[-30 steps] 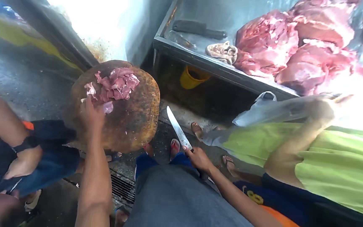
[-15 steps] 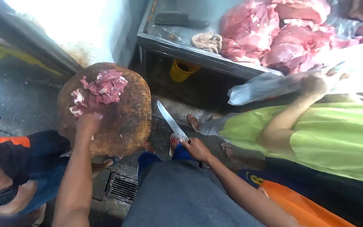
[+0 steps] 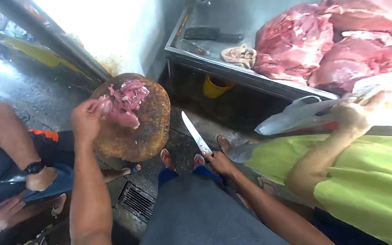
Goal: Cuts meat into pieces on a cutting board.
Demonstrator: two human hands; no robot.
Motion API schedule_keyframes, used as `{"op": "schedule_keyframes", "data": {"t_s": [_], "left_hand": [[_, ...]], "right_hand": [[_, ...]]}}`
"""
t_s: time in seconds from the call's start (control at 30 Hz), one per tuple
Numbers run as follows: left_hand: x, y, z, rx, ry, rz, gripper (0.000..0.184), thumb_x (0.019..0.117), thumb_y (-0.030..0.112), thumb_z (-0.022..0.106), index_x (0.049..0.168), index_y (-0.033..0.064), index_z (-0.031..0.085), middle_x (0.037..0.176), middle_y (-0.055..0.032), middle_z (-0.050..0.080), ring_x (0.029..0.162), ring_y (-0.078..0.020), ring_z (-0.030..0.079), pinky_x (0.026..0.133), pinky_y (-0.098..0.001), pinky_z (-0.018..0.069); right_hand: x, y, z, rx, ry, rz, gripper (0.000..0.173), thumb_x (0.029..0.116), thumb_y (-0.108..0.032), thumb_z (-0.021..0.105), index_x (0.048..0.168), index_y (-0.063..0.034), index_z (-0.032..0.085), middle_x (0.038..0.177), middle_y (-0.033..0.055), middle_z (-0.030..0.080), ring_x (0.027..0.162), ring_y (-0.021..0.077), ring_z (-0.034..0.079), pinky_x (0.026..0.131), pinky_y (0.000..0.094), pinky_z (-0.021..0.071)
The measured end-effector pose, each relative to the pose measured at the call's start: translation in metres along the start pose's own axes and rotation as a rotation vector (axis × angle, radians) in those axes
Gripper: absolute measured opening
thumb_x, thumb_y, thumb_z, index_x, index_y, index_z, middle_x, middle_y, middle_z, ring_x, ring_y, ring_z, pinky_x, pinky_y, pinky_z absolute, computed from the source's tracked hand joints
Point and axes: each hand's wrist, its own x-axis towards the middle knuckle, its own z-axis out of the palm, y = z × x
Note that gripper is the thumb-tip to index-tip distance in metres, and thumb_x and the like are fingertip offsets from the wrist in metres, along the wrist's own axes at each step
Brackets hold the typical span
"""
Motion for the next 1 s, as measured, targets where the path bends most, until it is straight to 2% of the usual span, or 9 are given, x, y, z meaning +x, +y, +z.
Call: {"op": "schedule_keyframes", "data": {"t_s": [0.07, 0.23, 0.33, 0.5, 0.57, 0.7, 0.8, 0.87, 1.0], "left_hand": [[-0.014, 0.015, 0.015, -0.25, 0.124, -0.008, 0.027, 0.101, 0.021, 0.066, 0.118, 0.0002, 0.068, 0.109, -0.0115, 0.072, 0.096, -0.0148, 0.071, 0.089, -0.0384, 0.0608], [-0.08, 0.002, 0.117, -0.86, 0.144, -0.399, 0.032, 0.1055, 0.018, 0.057, 0.132, 0.0007, 0.054, 0.111, -0.0126, 0.069, 0.089, -0.0221, 0.072, 0.082, -0.0431, 0.0627], [-0.13, -0.063, 0.179, -0.633, 0.087, -0.717, 0.033, 0.1072, 0.016, 0.054, 0.132, -0.0043, 0.058, 0.107, -0.0213, 0.072, 0.083, -0.0273, 0.076, 0.074, -0.0427, 0.0655], [-0.135, -0.072, 0.142, -0.183, 0.069, -0.704, 0.033, 0.1075, 0.019, 0.051, 0.134, 0.0017, 0.06, 0.106, -0.014, 0.073, 0.085, -0.0225, 0.074, 0.079, -0.0433, 0.0631], [-0.114, -0.076, 0.141, -0.117, 0.118, -0.625, 0.038, 0.109, 0.025, 0.048, 0.141, 0.0045, 0.055, 0.119, -0.016, 0.07, 0.101, -0.0269, 0.072, 0.091, -0.0489, 0.0589], [-0.072, -0.098, 0.183, 0.09, 0.153, -0.394, 0.056, 0.109, 0.033, 0.042, 0.158, 0.0069, 0.035, 0.16, -0.02, 0.04, 0.147, -0.0342, 0.041, 0.12, -0.0527, 0.0356], [-0.063, -0.104, 0.225, 0.319, 0.003, -0.231, 0.073, 0.1049, 0.056, 0.033, 0.167, 0.0208, 0.016, 0.174, -0.0123, 0.001, 0.159, -0.0404, 0.002, 0.119, -0.0745, 0.008], [-0.063, -0.107, 0.246, 0.441, -0.07, -0.19, 0.079, 0.1009, 0.07, 0.022, 0.167, 0.0284, 0.009, 0.175, -0.0032, -0.006, 0.159, -0.0374, -0.007, 0.117, -0.0793, 0.0031], [-0.062, -0.109, 0.249, 0.501, -0.126, -0.194, 0.083, 0.0989, 0.074, 0.018, 0.167, 0.0282, 0.008, 0.174, -0.004, -0.008, 0.159, -0.0376, -0.01, 0.116, -0.0794, 0.0005]], "right_hand": [[0.006, -0.004, -0.005, 0.009, -0.02, -0.019, 0.063, 0.1043, -0.062, 0.045, 0.095, -0.0031, 0.065, 0.067, 0.0099, 0.061, 0.052, 0.0212, 0.06, 0.054, 0.0429, 0.0563], [0.021, -0.003, -0.004, 0.043, -0.032, -0.03, 0.063, 0.1044, -0.062, 0.044, 0.094, -0.0039, 0.065, 0.065, 0.0082, 0.06, 0.05, 0.0201, 0.06, 0.053, 0.0414, 0.0564], [0.016, 0.002, 0.007, -0.024, 0.003, -0.014, 0.061, 0.1047, -0.061, 0.044, 0.095, -0.0048, 0.066, 0.067, 0.0079, 0.062, 0.053, 0.0205, 0.062, 0.056, 0.0428, 0.0572], [0.008, -0.042, 0.026, -0.353, -0.051, -0.063, 0.068, 0.1009, -0.068, 0.045, 0.097, -0.0039, 0.069, 0.088, 0.0168, 0.068, 0.086, 0.0341, 0.068, 0.079, 0.0594, 0.0539], [0.022, -0.085, 0.046, -0.444, -0.119, -0.113, 0.072, 0.1003, -0.071, 0.042, 0.099, -0.0035, 0.069, 0.092, 0.0184, 0.069, 0.091, 0.0363, 0.069, 0.081, 0.0607, 0.0546], [0.054, -0.16, 0.087, -0.542, -0.142, -0.105, 0.073, 0.1006, -0.071, 0.04, 0.106, -0.0044, 0.069, 0.105, 0.02, 0.071, 0.104, 0.0367, 0.07, 0.087, 0.0599, 0.055], [0.066, -0.162, 0.105, -0.614, -0.114, -0.069, 0.076, 0.0998, -0.074, 0.037, 0.109, -0.0058, 0.069, 0.111, 0.0198, 0.071, 0.109, 0.0371, 0.07, 0.087, 0.0602, 0.056], [0.059, -0.153, 0.101, -0.637, -0.143, -0.032, 0.076, 0.1013, -0.072, 0.035, 0.113, -0.004, 0.068, 0.114, 0.0218, 0.07, 0.111, 0.0388, 0.069, 0.09, 0.0613, 0.0554], [0.045, -0.118, 0.093, -0.663, -0.229, 0.045, 0.08, 0.1004, -0.074, 0.033, 0.106, -0.0018, 0.067, 0.107, 0.0224, 0.07, 0.106, 0.0392, 0.069, 0.087, 0.0616, 0.0547]]}}
